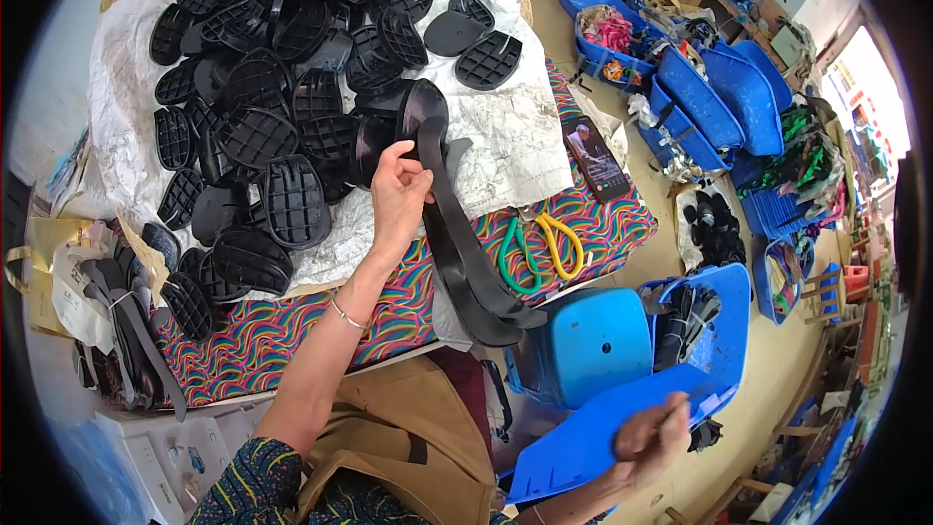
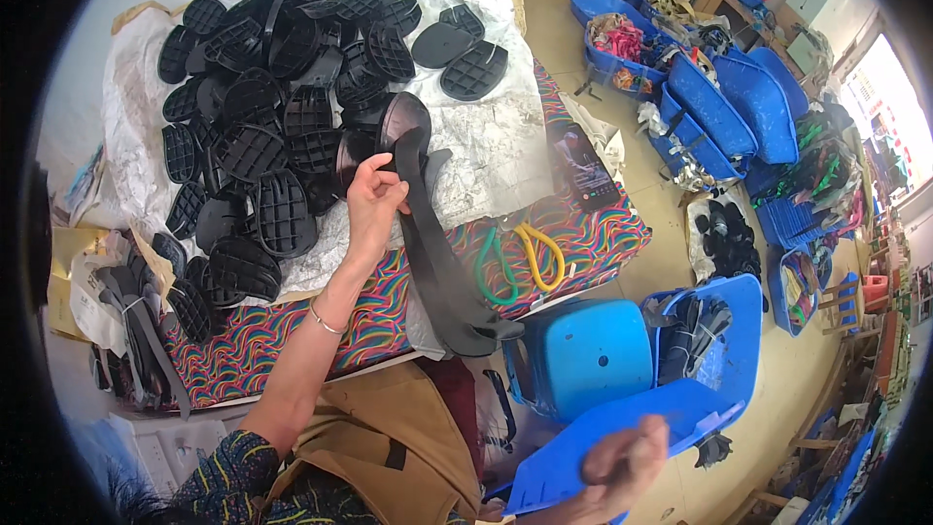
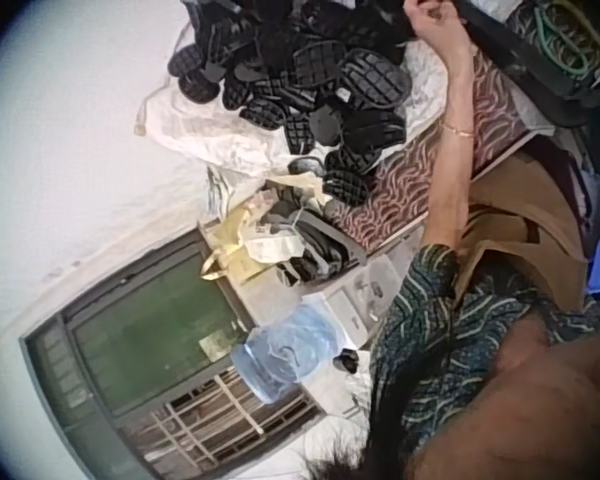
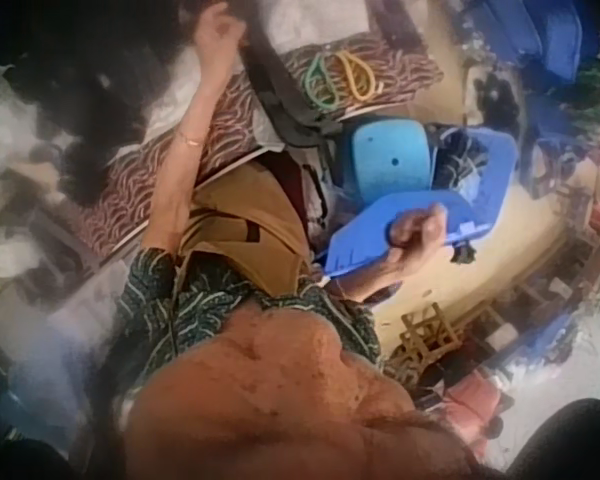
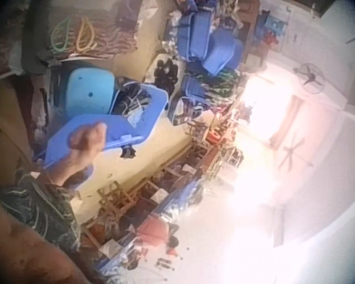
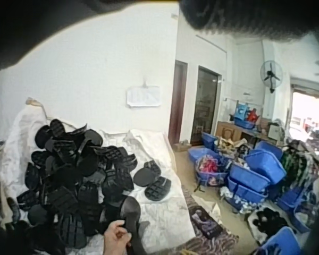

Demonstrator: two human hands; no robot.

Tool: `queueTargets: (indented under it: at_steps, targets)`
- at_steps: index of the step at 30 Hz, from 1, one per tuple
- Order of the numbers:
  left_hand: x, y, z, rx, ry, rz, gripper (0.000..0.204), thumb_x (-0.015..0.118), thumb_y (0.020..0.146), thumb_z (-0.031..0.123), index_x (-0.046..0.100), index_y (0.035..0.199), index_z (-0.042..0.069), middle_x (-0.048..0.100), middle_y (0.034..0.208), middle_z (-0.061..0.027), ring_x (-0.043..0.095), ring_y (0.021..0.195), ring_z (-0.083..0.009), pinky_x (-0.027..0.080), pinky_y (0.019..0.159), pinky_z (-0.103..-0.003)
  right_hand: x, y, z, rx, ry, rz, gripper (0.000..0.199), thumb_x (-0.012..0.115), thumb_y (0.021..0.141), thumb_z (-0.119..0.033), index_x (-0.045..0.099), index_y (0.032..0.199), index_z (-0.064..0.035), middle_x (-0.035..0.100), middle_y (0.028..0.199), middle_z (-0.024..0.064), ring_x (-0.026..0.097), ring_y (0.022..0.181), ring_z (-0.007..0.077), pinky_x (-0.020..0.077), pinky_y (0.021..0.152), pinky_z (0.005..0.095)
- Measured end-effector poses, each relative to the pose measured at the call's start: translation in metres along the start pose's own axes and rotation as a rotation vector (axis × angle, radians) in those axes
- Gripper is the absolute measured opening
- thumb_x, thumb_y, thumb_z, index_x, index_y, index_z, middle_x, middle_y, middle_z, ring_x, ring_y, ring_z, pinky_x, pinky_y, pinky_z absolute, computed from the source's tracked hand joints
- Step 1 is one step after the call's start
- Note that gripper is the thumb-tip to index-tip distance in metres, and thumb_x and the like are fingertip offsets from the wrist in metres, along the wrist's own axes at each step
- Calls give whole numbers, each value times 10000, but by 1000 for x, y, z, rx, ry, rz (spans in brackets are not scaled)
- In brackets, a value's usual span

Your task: The person sits at a low workbench and assembles black slippers by hand. They pick up a sole and a strap, align the strap to the sole, and press them together to form a complete slipper. The person handles multiple pairs of components, working through a pile of loose parts.

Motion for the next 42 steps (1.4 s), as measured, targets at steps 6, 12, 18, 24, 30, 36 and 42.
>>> queueTargets:
  at_steps: [6,12,18,24,30,36,42]
  targets:
    - [-18,-42,44,376,439,-54,408,635,883,17,562,1283,-11,625,1064,-42,585,947,-157,483,832,-314,101,-14,74,817,1167,-302,233,514,1016,-267,403,1079,-72,367,513,-48,309,375,40,256,365,210]
    - [-43,-113,76,-474,-275,-715,296,636,958,122,636,1229,2,673,1062,-35,613,982,-97,483,895,-265,173,-28,131,1146,1312,-359,138,439,1043,-181,453,1060,-45,410,617,-22,374,473,52,317,431,207]
    - [-83,-136,67,-546,-422,-394,352,708,829,-26,643,1175,-40,679,1037,-72,637,871,-126,518,762,-295,200,-53,165,1212,829,-540,292,422,1038,-265,573,1042,-14,473,646,28,415,479,100,338,445,239]
    - [-132,-154,60,-340,-319,-204,243,741,835,-12,672,1068,-3,664,930,-31,612,848,-71,516,652,-225,236,-53,162,535,-132,-765,355,489,1017,-293,613,985,38,645,713,137,607,606,154,492,595,275]
    - [-191,-153,82,-157,-107,65,131,731,861,46,693,980,7,656,864,3,594,796,-50,489,683,-238,259,-55,172,600,-295,-1070,228,548,993,-161,609,961,56,646,688,128,600,571,163,510,570,283]
    - [-306,-146,129,290,670,589,161,648,834,-40,678,983,13,642,919,-96,627,834,-204,491,757,-299,267,-65,177,787,-106,-953,160,485,983,-61,577,1036,58,669,792,147,646,631,189,550,588,313]
    - [-368,-150,123,234,1126,824,460,751,793,112,583,1198,-28,583,1140,-181,575,1050,-317,457,892,-378,287,-73,191,807,-199,-980,185,450,966,-17,566,1096,46,663,871,149,660,668,193,579,593,315]
Point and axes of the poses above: each hand's wrist, its own y-axis towards the middle knuckle, its own x-axis out of the palm, z = x × y, the point moved 3 cm from there along y, towards the middle knuckle
